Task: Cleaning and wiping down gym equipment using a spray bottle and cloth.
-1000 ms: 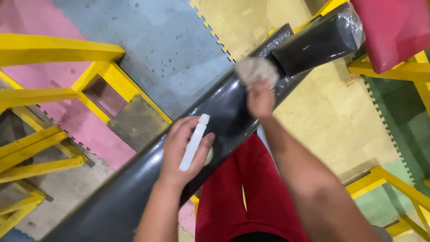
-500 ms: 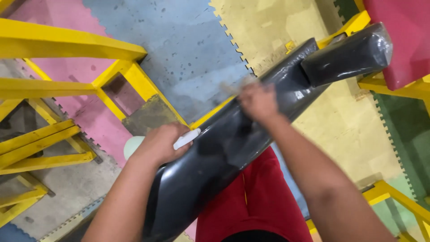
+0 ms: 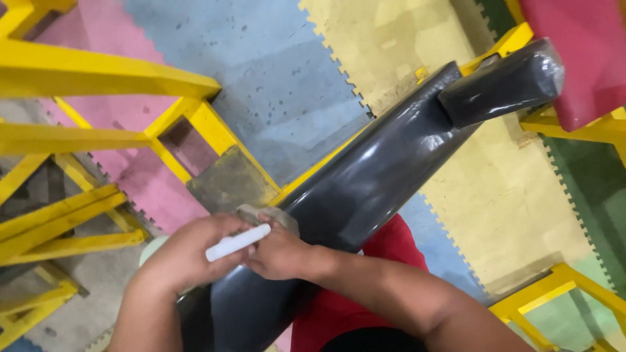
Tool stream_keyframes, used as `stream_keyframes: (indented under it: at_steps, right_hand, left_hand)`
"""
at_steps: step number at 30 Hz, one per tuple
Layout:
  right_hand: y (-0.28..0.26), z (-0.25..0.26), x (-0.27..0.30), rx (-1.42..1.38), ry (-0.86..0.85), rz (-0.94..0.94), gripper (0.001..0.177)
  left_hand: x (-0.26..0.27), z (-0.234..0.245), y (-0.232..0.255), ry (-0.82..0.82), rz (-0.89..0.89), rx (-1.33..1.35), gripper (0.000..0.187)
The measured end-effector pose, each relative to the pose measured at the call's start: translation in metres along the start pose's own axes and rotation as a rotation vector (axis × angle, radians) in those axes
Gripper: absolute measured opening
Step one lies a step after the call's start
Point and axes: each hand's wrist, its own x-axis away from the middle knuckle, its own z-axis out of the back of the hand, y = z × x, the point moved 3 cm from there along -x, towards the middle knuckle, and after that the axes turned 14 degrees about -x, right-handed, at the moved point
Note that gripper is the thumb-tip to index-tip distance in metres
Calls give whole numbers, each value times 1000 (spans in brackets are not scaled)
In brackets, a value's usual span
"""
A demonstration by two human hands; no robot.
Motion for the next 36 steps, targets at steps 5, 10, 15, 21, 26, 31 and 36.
stream_keyframes:
  at_steps: [5,10,15,21,26,31,36]
  right_hand:
    - [34,82,22,15,-5,-46,31]
    - [157,181,82,216,521,247,3]
    - [298,266,108,288,574,-262,27]
    - [304,234,146,308,778,-395,50]
    - [286,232,163,192,693,-390,59]
    - [334,282,118,231,531,-593,56]
    - [323,263,154,185,509,-429,58]
  left_hand:
    - [-40,-18,22,62,-247,-20,35]
    - [-115,-49,60,112,-225,-109,32]
    - [-175,-70,103,111,-163,-230,28]
    - [-232,-77,147,123,-100,-165,23]
    - [-282,-95,168,165,-28,-115,24]
    - [-320,-119,175,121,136,-98,27]
    - [-326,-136,172,51,212,-127,30]
